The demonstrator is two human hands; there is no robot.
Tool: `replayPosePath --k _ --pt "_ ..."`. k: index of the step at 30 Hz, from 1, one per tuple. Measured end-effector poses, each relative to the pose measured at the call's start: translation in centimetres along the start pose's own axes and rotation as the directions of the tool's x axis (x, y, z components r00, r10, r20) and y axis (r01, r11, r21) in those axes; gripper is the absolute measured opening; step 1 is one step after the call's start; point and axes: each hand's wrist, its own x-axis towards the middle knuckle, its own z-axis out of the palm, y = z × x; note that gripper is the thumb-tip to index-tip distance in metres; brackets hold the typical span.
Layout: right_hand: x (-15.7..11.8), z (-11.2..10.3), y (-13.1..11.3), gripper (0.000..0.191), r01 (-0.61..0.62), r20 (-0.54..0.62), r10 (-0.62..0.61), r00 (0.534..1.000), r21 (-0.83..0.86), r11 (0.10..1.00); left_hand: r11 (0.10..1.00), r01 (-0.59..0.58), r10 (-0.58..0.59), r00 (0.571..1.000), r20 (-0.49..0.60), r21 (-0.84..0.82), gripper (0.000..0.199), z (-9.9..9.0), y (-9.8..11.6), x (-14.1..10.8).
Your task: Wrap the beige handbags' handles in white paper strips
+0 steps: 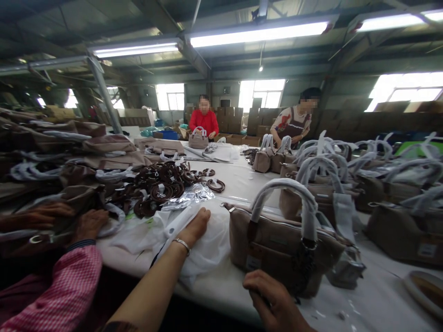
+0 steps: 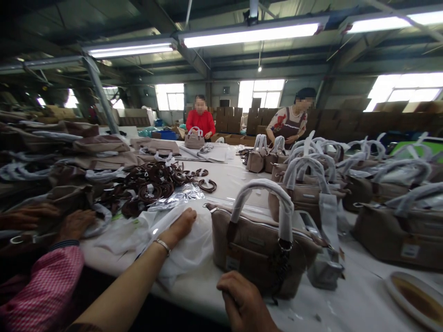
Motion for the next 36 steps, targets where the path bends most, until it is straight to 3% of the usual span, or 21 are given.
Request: replayPosePath --k 4,7,12,15,17,18,21,23,27,33,36 --pt "0.2 0.0 0.3 0.026 0.017 0.006 -0.017 1.0 0.015 1.0 0.991 -0.127 0.114 0.966 -0.234 -0.041 0.014 -1.7 -0.4 0.0" --pt "0.6 0.2 0.5 0.027 0.048 -0.002 -0.048 0.999 0.035 0.998 0.978 -0.196 0.15 0.893 -0.425 -0.068 0.014 -3.6 -0.7 -0.2" --pt "1.3 -0.1 0.3 0.025 0.071 -0.013 -0.07 0.997 0.059 0.996 0.965 -0.241 0.089 0.665 -0.741 -0.101 0.017 -7.3 -0.1 -1.0" --pt "2.5 -1.7 -0.1 0.023 0.041 -0.09 -0.041 0.995 0.006 0.999 0.952 -0.266 0.006 0.507 -0.862 -0.15 0.019 -10.0 2.0 -2.2" --pt "4.1 -3.4 -0.7 0.023 0.018 -0.208 -0.032 0.978 -0.068 0.998 0.916 -0.32 -0.072 0.462 -0.884 -0.241 0.018 -11.9 4.5 -3.3" --pt "5.0 -4.3 -1.2 0.023 0.017 -0.261 -0.045 0.964 -0.108 0.994 0.888 -0.349 -0.104 0.484 -0.869 -0.301 0.018 -12.7 5.9 -3.8" --pt "7.8 -6.9 -2.7 0.027 0.048 -0.337 -0.111 0.935 -0.19 0.981 0.795 -0.401 -0.113 0.638 -0.762 -0.454 0.017 -14.4 10.2 -4.9" --pt "8.8 -7.8 -3.6 0.025 0.044 -0.384 -0.114 0.916 -0.184 0.982 0.753 -0.411 -0.101 0.7 -0.707 -0.514 0.016 -14.8 12.4 -5.1" --pt "8.0 -7.7 -4.2 0.016 -0.047 -0.48 0.002 0.877 -0.083 0.995 0.723 -0.39 -0.16 0.709 -0.687 -0.571 0.017 -14.0 14.2 -4.9" --pt "6.6 -8.2 -4.2 0.016 -0.082 -0.439 0.021 0.898 -0.119 0.989 0.718 -0.36 -0.145 0.76 -0.633 -0.596 0.019 -12.5 15.2 -5.5" --pt "7.7 -8.5 -3.8 0.042 -0.151 -0.4 0.083 0.913 -0.142 0.978 0.7 -0.4 -0.077 0.781 -0.62 -0.591 0.017 -12.5 17.0 -6.3"
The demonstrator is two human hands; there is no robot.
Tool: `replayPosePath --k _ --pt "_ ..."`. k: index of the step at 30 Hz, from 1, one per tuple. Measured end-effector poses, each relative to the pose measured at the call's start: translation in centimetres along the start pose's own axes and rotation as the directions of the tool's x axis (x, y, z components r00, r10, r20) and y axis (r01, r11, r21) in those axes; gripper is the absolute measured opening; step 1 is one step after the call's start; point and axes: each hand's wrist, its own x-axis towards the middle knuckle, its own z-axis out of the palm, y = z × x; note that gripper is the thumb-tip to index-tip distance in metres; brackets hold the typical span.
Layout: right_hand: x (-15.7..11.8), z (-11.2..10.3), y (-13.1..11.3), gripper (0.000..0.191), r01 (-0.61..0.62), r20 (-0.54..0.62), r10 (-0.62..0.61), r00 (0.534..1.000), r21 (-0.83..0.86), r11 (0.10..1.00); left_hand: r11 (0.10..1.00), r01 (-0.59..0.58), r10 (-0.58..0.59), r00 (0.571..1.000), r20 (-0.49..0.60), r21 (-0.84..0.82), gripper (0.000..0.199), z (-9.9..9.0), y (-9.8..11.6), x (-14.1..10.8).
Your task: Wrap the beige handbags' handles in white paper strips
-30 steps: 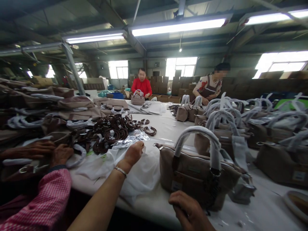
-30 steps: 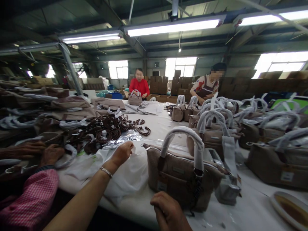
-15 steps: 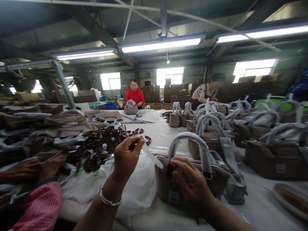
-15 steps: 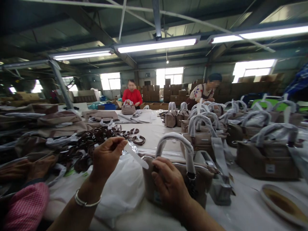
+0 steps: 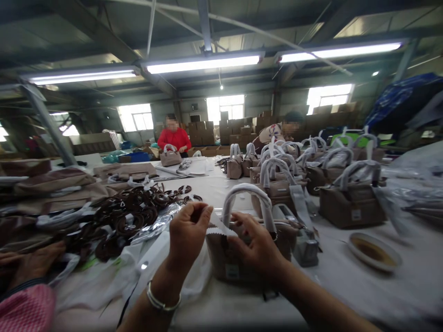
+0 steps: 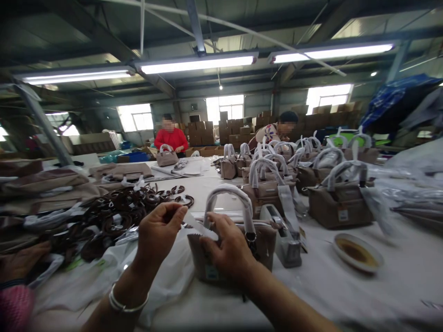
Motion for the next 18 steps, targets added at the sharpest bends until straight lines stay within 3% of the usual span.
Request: replayPosePath --k 1,4,8,10,12,14,16,18 --pt "0.3 0.4 0.2 0.044 -0.025 0.045 0.025 0.999 -0.004 1.0 1.0 -0.009 0.01 1.0 0.029 -0.017 0.017 0.3 0.5 -0.3" --pt "0.4 1.9 1.2 0.013 -0.12 0.139 0.117 0.983 0.014 0.993 0.996 0.01 -0.001 0.994 0.108 -0.09 0.017 1.1 0.8 -1.3" --pt "-0.9 3.4 2.6 0.019 -0.237 0.111 0.224 0.968 0.116 0.965 0.966 0.131 -0.075 0.967 0.244 -0.223 0.038 1.3 -2.4 -4.1" --pt "-1.8 3.7 3.1 0.016 -0.249 0.072 0.24 0.968 0.167 0.954 0.938 0.21 -0.093 0.919 0.382 -0.275 0.06 1.0 -4.1 -6.4" --pt "-2.5 4.0 3.2 0.016 -0.219 0.021 0.218 0.976 0.138 0.966 0.9 0.331 -0.143 0.839 0.524 -0.284 0.073 0.9 -5.0 -9.0" --pt "-3.2 4.4 3.1 0.016 -0.143 0.003 0.143 0.99 0.033 0.989 0.814 0.527 -0.294 0.735 0.611 -0.243 0.074 0.9 -4.9 -11.4" --pt "-3.7 4.8 2.9 0.02 -0.054 0.04 0.055 0.998 -0.042 0.998 0.645 0.737 -0.446 0.577 0.684 -0.201 0.064 1.2 -4.4 -13.3" --pt "-4.1 4.9 2.7 0.021 -0.006 0.066 0.008 0.998 -0.026 1.0 0.475 0.86 -0.497 0.437 0.75 -0.187 0.049 1.3 -4.3 -14.4"
